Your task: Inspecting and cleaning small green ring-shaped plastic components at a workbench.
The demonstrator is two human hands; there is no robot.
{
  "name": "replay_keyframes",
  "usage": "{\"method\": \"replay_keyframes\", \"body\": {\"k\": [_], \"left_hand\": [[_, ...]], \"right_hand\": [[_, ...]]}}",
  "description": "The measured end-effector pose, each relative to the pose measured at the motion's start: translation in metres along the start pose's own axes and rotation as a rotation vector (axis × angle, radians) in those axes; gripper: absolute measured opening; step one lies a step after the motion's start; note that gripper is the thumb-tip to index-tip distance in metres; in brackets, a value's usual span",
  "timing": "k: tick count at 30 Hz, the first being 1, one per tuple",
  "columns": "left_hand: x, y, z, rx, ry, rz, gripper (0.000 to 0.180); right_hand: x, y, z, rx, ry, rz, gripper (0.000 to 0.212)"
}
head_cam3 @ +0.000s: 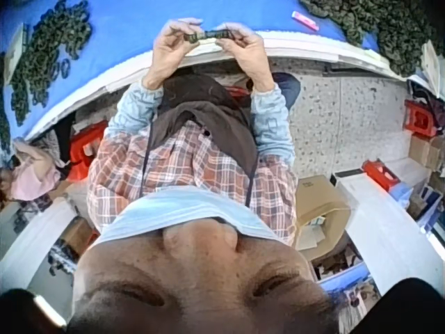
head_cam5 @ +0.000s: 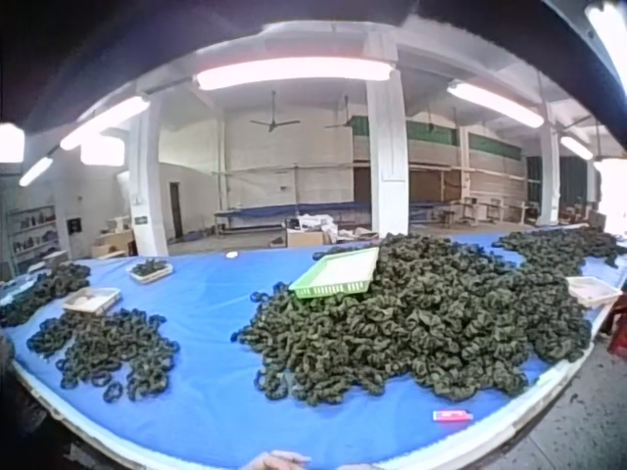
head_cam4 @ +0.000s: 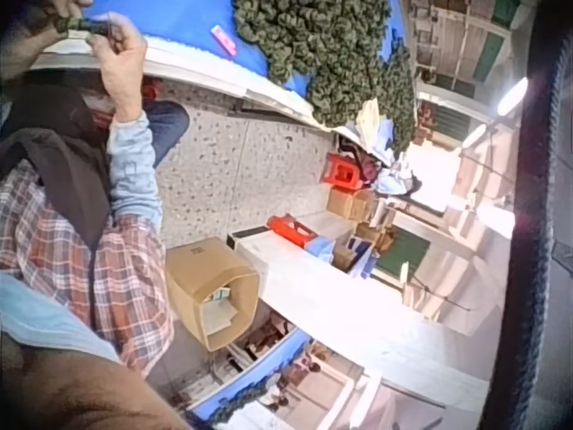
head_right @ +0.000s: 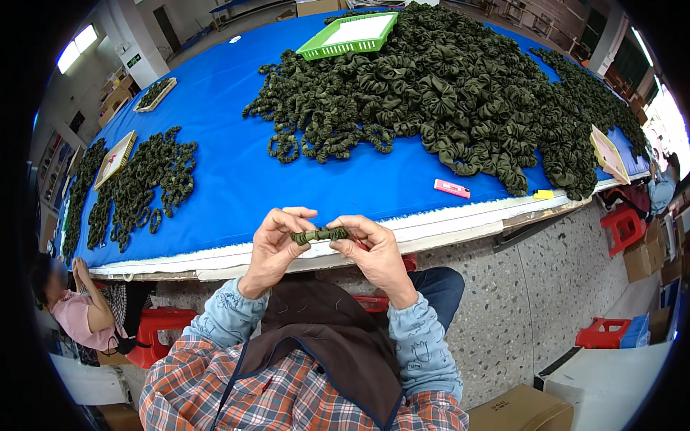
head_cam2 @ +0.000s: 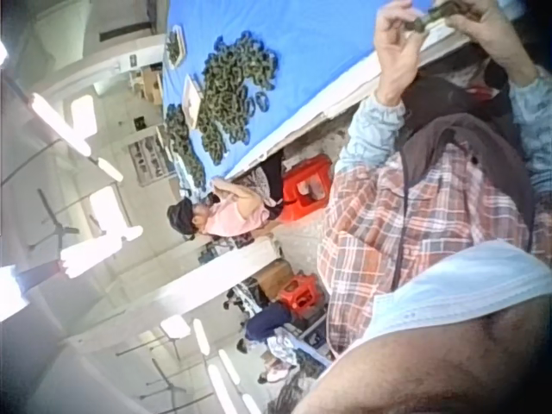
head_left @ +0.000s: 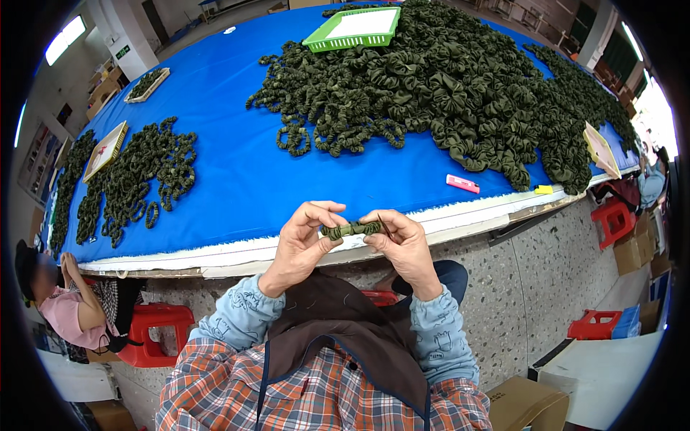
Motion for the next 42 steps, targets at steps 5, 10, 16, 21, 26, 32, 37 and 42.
{"method": "replay_keyframes", "body": {"k": [5,10,16,21,26,32,37,42], "left_hand": [[0.003,0.017,-0.006,-0.076,-0.07,-0.366,0.022],[0.003,0.018,-0.003,0.043,-0.139,-0.688,0.021],[0.008,0.022,-0.002,0.239,-0.031,-1.044,0.029],[0.015,0.017,0.003,0.206,0.185,-1.094,0.032],[0.024,0.021,0.0,0.312,0.168,-1.304,0.037],[0.025,0.016,0.0,0.363,0.182,-1.365,0.039],[0.025,0.011,-0.001,0.383,0.157,-1.402,0.043],[0.024,0.006,-0.001,0.386,0.169,-1.402,0.046]], "right_hand": [[-0.003,0.005,0.0,-0.185,-0.076,0.364,0.036],[0.008,0.009,0.002,-0.238,-0.017,0.432,0.035],[0.016,-0.011,0.016,-0.072,0.229,0.41,0.026],[0.028,-0.018,0.025,-0.222,0.165,0.777,0.024],[0.033,-0.011,0.028,-0.141,0.22,0.776,0.026],[0.036,-0.002,0.023,-0.202,0.264,0.747,0.021],[0.039,0.004,0.019,-0.096,0.291,0.652,0.016],[0.036,0.008,0.017,-0.157,0.288,0.7,0.015]]}}
Point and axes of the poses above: each hand's wrist, its own z-axis away from the middle knuckle, its own x-axis out of the palm, y = z × x, the point moved 2 cm from there along -z, towards the middle knuckle, and after that the axes turned 7 degrees about -y, right-handed, at the moved point
